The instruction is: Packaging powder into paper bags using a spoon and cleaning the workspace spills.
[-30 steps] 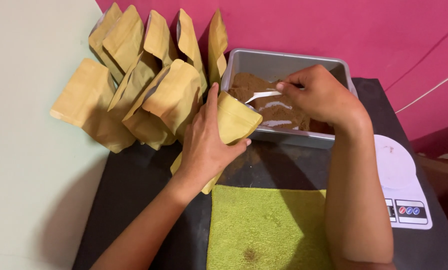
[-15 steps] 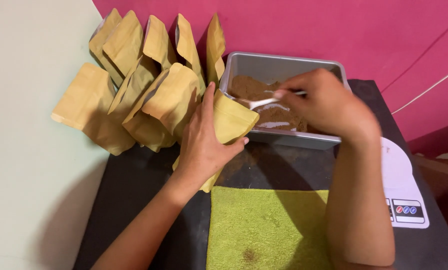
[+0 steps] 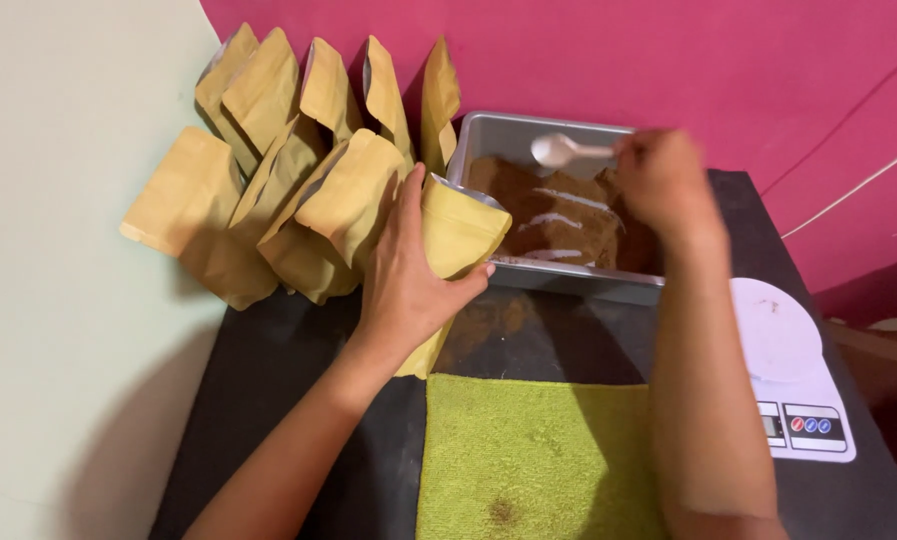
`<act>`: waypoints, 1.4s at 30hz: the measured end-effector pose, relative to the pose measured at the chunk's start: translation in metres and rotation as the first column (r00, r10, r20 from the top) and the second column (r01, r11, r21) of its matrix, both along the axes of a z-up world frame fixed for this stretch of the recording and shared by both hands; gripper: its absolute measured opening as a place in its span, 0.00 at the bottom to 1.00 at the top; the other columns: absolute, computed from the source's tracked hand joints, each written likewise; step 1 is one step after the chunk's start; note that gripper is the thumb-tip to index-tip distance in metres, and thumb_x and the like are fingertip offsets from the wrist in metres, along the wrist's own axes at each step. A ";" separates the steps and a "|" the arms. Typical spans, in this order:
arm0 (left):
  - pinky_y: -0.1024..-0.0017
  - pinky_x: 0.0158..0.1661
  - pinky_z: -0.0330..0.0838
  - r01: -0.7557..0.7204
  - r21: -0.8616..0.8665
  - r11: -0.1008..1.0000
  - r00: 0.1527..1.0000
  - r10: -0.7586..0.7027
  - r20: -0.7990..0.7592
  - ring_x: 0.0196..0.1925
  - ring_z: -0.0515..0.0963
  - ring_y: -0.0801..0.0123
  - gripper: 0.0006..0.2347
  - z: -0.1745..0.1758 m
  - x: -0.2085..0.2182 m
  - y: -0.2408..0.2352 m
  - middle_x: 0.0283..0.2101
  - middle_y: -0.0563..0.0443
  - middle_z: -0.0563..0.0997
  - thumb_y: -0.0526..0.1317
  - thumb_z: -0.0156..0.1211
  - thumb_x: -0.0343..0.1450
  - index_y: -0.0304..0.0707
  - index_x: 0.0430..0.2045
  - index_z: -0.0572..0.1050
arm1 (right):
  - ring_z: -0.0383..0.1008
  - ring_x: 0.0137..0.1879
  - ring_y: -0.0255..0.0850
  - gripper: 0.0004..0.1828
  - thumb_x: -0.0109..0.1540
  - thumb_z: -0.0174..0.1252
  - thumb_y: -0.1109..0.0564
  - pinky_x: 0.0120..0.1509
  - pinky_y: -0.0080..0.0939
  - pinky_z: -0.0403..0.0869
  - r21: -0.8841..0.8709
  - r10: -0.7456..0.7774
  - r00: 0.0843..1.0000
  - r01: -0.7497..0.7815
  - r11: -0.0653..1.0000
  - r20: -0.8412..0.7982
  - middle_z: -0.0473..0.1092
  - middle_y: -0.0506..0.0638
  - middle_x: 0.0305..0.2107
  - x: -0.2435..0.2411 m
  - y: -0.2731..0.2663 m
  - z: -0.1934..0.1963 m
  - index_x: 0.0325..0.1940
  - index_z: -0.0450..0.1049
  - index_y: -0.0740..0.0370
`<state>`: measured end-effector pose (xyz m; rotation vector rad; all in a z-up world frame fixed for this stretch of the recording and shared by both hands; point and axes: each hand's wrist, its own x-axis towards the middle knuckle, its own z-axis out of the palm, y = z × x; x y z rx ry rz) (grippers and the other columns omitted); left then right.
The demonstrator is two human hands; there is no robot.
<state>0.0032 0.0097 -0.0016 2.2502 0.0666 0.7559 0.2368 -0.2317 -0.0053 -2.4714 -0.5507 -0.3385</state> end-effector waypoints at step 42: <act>0.54 0.60 0.70 -0.032 0.136 0.990 0.998 0.023 0.066 0.67 0.73 0.44 0.49 -0.025 0.006 -0.013 0.67 0.34 0.71 0.51 0.78 0.60 0.35 0.71 0.50 | 0.55 0.27 0.34 0.13 0.68 0.54 0.57 0.30 0.42 0.58 -0.038 0.367 0.909 -0.381 0.924 -0.196 0.66 0.44 0.18 -0.108 0.031 0.092 0.42 0.84 0.61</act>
